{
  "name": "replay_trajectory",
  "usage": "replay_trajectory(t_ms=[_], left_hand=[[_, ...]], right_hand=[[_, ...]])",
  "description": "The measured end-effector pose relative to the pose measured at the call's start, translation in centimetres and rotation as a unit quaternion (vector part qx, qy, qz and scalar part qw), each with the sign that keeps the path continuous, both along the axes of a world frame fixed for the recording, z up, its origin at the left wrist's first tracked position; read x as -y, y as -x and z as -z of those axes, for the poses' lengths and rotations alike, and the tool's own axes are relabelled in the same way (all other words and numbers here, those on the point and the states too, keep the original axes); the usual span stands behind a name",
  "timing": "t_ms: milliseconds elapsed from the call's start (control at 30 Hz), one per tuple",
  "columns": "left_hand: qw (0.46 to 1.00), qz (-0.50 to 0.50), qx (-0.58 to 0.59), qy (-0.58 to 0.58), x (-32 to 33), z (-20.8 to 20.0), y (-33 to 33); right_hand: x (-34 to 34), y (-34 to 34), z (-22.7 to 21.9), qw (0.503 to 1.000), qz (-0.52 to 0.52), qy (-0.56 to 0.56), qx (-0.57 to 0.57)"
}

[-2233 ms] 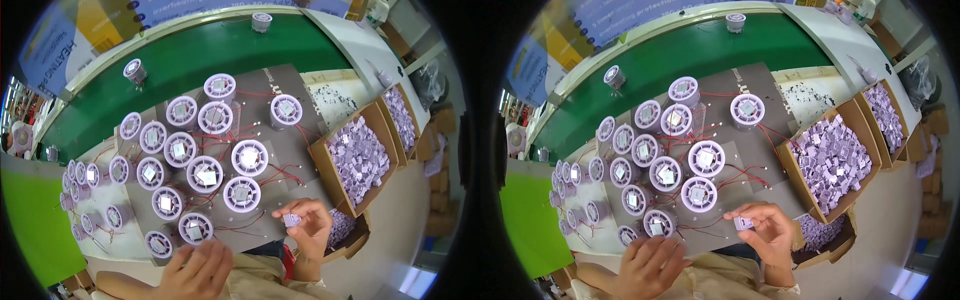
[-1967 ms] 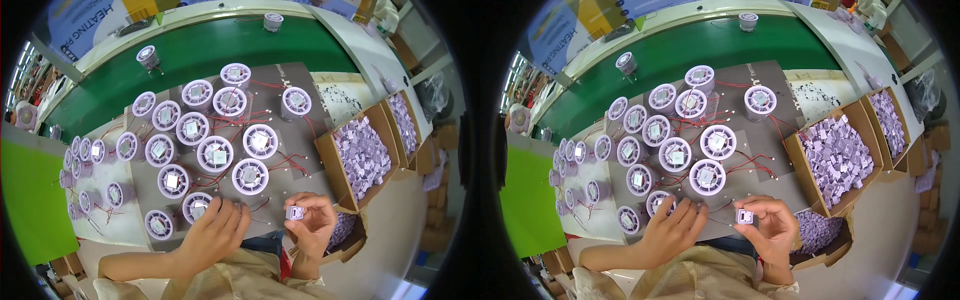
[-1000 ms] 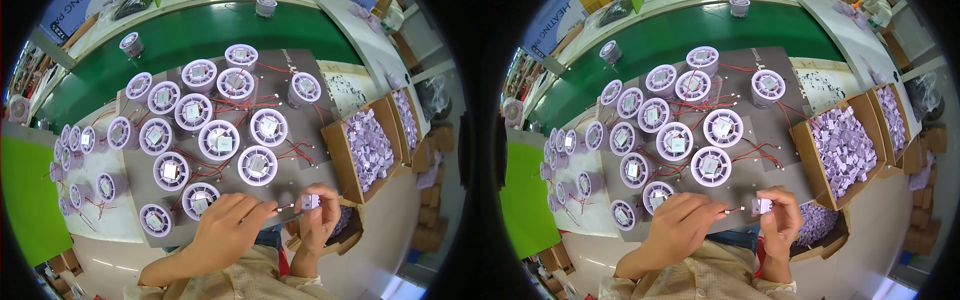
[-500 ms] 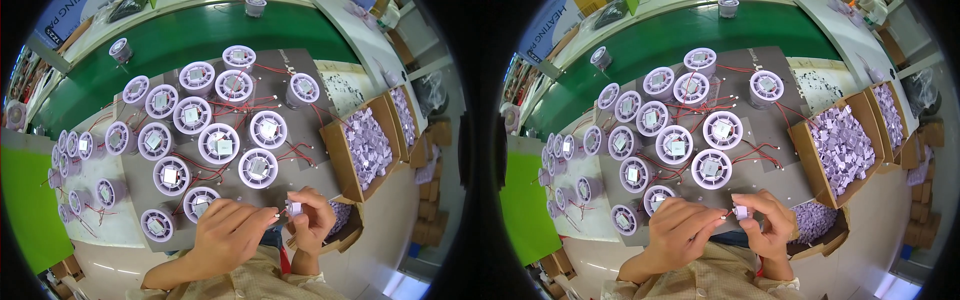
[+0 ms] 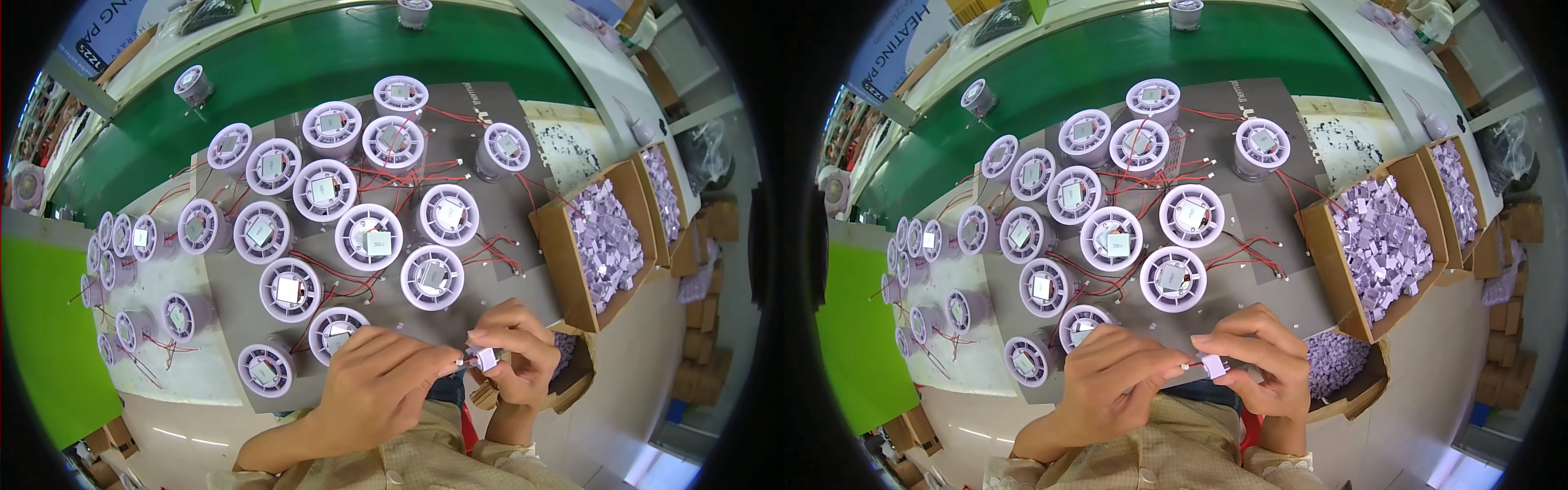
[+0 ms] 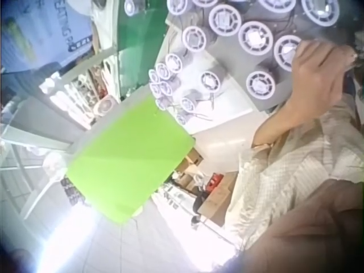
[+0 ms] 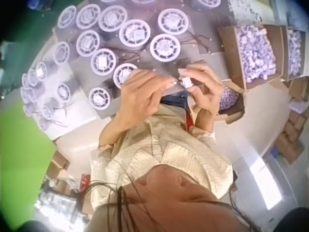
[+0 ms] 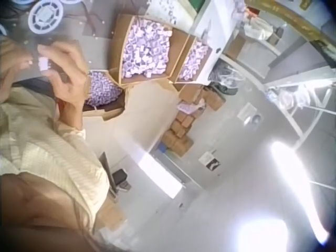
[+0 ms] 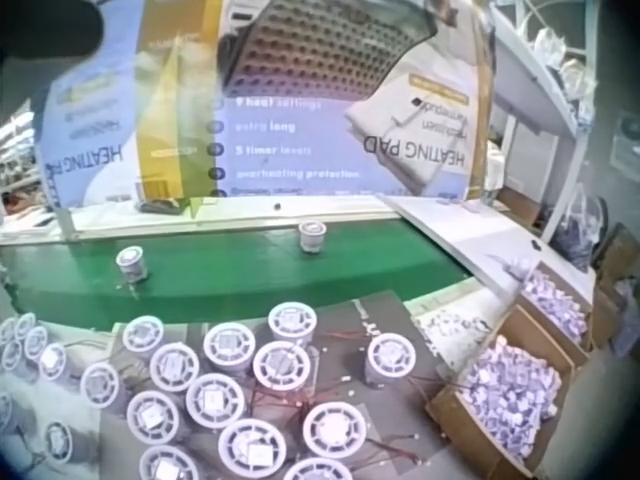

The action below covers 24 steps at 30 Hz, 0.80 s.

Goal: The person assembles small electronic components into plastic housings by hand, taking components from cardboard boxes and inserting them into the housings.

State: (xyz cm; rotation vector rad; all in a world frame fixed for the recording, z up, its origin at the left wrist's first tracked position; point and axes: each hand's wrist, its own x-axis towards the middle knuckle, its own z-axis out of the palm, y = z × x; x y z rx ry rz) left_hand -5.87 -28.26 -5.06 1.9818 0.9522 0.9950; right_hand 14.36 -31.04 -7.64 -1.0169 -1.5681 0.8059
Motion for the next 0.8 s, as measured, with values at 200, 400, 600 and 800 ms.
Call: replay_trajectory(t_ms=[200,400,600,800], left_hand=[[1.0,0.001,-0.007,0.004,0.0,0.2,-0.2],[0.998,-0.034,0.009,0.052,0.3,0.1,-0.5],[0.999,-0.013,0.003,0.049,0.2,0.1,-0.2],[0.989,0.038,-0.052,0.131,0.0,-1.0,0.2]], right_hand=[[0.0,0.5,-0.2,0.997,0.043,0.015,0.06],[0.1,1.3,-0.1,0.996,0.072,0.016,0.046],[0.1,1.4,0.2,0.998,0.054,0.001,0.029],[0.1,1.0,-0.6,0.994,0.045,-0.04,0.096]])
